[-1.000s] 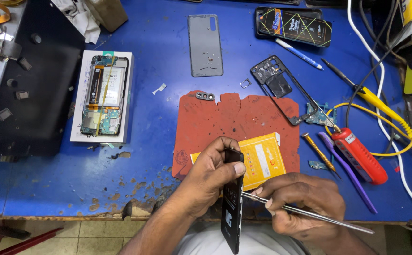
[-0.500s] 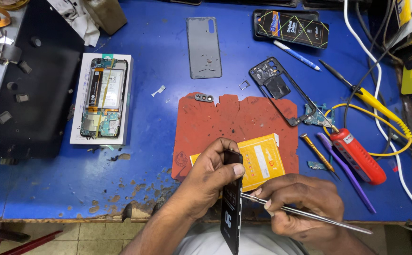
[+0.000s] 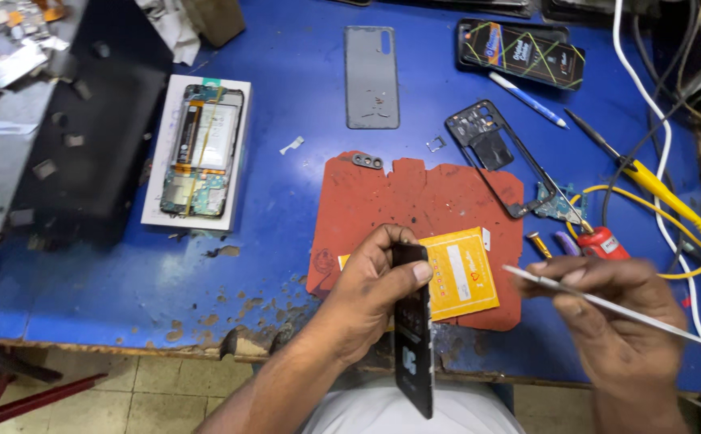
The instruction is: The person pries open a smartphone using a metal pry bar, works on the internal components, and connects a charging cable to test the phone. They handle a replacement screen assembly and its packaging, peeling protective film and positioning the new display on the phone body.
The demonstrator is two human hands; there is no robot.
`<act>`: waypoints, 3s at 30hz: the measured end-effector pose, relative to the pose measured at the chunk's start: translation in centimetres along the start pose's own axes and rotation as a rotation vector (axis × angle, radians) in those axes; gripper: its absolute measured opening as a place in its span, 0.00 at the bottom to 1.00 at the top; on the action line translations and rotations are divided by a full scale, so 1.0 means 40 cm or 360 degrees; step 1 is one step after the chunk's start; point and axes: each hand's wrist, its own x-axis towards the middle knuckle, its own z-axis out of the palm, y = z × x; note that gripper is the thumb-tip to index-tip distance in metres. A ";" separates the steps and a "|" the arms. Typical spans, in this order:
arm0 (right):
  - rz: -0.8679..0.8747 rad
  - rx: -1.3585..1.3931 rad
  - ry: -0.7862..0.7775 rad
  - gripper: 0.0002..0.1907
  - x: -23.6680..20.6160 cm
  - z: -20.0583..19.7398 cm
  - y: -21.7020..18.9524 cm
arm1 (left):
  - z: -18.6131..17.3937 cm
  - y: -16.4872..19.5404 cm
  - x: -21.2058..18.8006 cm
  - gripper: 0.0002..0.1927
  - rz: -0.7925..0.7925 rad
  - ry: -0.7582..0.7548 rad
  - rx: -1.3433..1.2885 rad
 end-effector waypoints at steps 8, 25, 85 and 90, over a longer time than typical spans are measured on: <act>0.0077 -0.2205 -0.0433 0.14 0.023 0.049 -0.021 | 0.038 0.038 -0.022 0.19 0.0389 0.0118 0.0101; 0.0881 0.0055 -0.0344 0.16 -0.042 0.142 0.097 | 0.059 0.106 -0.088 0.17 0.0657 0.0236 0.0520; 0.0570 -0.0677 -0.0144 0.30 -0.045 0.341 0.229 | -0.834 0.523 -0.832 0.40 0.1277 0.1807 0.1219; 0.0533 -0.0651 -0.0098 0.28 -0.046 0.352 0.234 | -0.866 0.366 -0.760 0.19 0.0640 0.1952 0.1264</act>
